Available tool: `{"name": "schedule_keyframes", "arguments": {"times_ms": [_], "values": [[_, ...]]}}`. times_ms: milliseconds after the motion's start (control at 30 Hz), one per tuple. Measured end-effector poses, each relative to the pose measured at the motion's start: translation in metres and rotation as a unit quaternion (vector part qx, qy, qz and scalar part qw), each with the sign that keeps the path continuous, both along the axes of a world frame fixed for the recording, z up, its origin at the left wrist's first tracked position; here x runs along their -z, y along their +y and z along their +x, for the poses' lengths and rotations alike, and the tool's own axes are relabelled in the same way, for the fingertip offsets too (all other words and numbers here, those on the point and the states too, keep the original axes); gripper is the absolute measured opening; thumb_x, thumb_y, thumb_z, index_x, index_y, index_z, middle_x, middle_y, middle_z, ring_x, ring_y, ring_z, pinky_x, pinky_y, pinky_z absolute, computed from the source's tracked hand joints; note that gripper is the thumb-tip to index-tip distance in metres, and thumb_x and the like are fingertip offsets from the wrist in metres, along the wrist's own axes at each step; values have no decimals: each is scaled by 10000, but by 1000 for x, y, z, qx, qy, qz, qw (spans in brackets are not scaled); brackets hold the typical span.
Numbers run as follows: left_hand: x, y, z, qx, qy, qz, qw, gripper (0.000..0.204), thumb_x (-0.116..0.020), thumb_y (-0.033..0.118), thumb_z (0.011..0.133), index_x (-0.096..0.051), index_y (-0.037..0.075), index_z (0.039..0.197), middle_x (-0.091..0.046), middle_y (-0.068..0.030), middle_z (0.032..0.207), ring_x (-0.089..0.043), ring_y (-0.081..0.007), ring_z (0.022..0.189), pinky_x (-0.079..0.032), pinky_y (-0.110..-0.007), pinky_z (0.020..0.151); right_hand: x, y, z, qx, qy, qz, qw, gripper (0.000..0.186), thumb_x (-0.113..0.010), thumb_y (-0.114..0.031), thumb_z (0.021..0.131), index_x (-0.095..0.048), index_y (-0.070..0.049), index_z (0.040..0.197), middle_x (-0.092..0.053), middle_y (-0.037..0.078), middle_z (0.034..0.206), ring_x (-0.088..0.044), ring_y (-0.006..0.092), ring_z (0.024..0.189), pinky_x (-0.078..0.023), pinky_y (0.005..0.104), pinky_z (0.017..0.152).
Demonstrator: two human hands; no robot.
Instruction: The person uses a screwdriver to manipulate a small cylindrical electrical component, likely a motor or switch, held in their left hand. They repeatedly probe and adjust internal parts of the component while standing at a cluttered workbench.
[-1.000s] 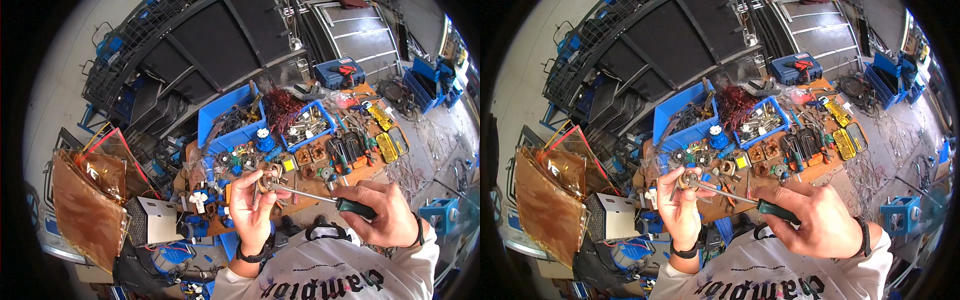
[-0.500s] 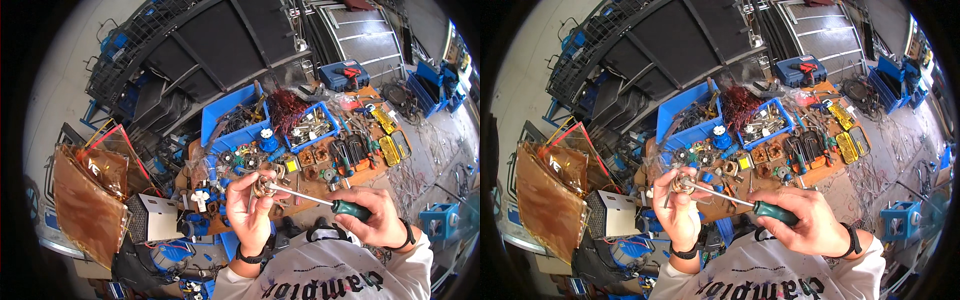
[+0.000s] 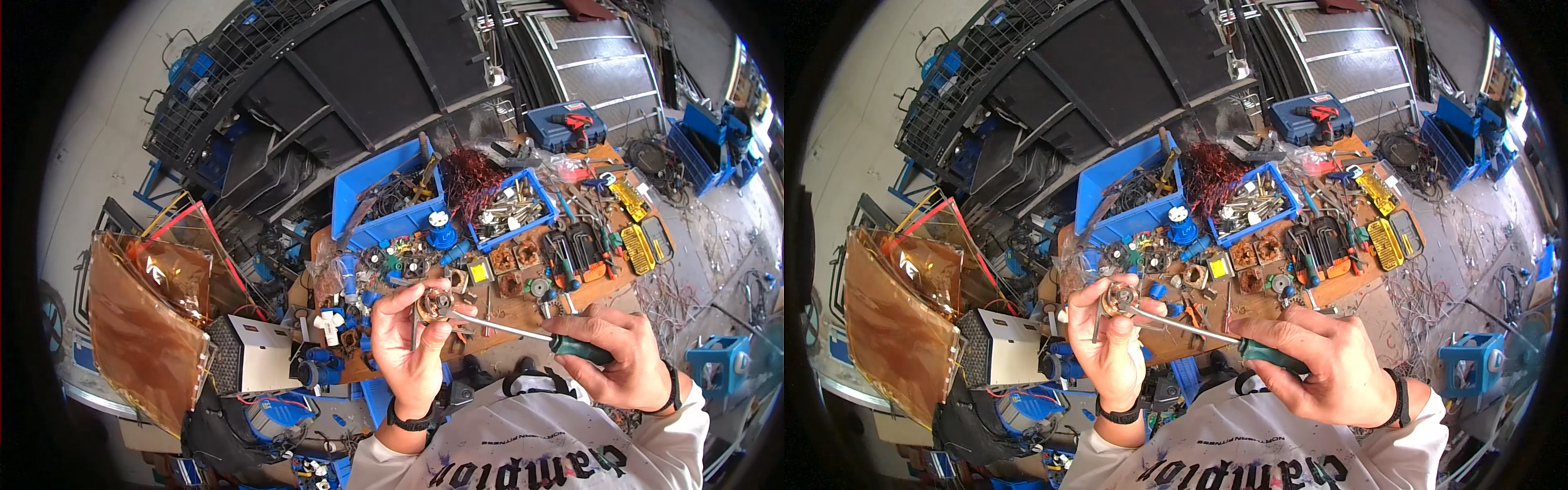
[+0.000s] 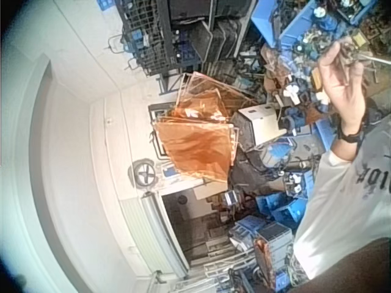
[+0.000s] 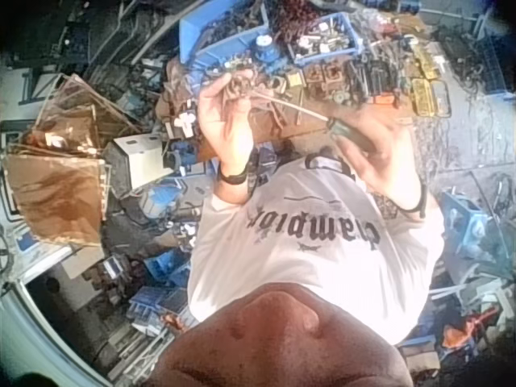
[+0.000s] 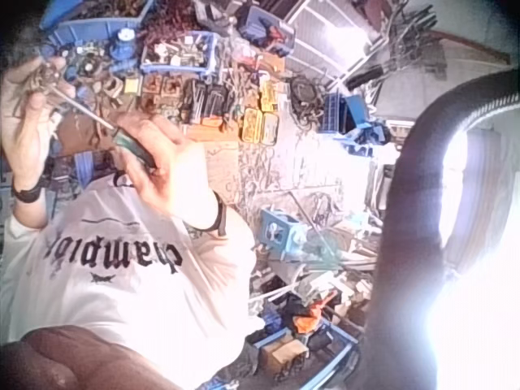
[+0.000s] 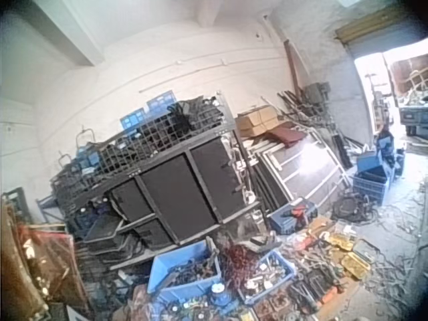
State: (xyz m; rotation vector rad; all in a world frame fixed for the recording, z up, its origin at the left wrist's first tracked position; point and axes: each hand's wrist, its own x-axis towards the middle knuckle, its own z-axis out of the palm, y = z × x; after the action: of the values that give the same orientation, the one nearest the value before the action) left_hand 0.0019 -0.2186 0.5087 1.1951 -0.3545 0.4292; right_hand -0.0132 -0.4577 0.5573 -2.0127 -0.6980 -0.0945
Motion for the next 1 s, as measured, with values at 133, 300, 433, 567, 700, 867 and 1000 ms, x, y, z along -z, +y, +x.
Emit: {"name": "schedule_keyframes", "arguments": {"times_ms": [133,300,433,567,700,867,1000], "values": [[3,0,0,-20,-11,31,999,414,-664,12,831,-446,26,1183,-549,-226,1162,-657,-322,898,-562,-395,771,-8,2,-7,39,-79,-85,992,484,-706,-42,682,-623,-106,1154,-557,30,719,-568,195,531,-477,315,456],[4,-4,-1,-72,-28,68,995,406,-667,38,833,-454,18,1178,-559,-216,1147,-663,-309,841,-568,-402,749,-19,5,-12,59,-127,-133,981,430,-716,0,647,-643,-68,1065,-548,35,697,-550,183,489,-438,304,424],[5,-4,-3,-71,-23,77,994,409,-670,75,840,-456,14,1183,-568,-211,1128,-665,-302,816,-579,-408,722,-24,2,-13,48,-113,-136,983,443,-709,-6,654,-633,-75,1085,-555,35,695,-567,192,507,-457,316,434],[7,0,-6,-43,0,77,996,422,-678,120,843,-458,13,1187,-572,-215,1116,-665,-304,817,-589,-408,700,-21,-1,-8,17,-66,-94,993,439,-688,-25,695,-614,-84,1123,-598,52,730,-608,228,554,-499,340,476],[8,2,-9,-17,21,54,998,440,-683,176,846,-463,12,1189,-574,-217,1107,-666,-304,807,-598,-401,667,-21,-5,-2,-24,24,-40,999,353,-674,-30,741,-621,-63,1088,-650,107,785,-648,270,629,-521,343,542],[4,-1,-12,8,37,16,999,478,-689,233,843,-464,15,1204,-578,-215,1100,-670,-293,786,-601,-391,647,-10,-8,2,-56,79,24,995,309,-675,-48,769,-625,-39,1074,-674,127,874,-669,279,720,-529,318,648],[2,-2,-14,25,66,-5,997,504,-692,259,838,-461,15,1215,-580,-214,1103,-673,-288,786,-601,-386,651,-3,-9,6,-72,141,68,985,331,-688,-57,765,-620,-32,1088,-682,123,925,-676,277,764,-526,308,689]]}}
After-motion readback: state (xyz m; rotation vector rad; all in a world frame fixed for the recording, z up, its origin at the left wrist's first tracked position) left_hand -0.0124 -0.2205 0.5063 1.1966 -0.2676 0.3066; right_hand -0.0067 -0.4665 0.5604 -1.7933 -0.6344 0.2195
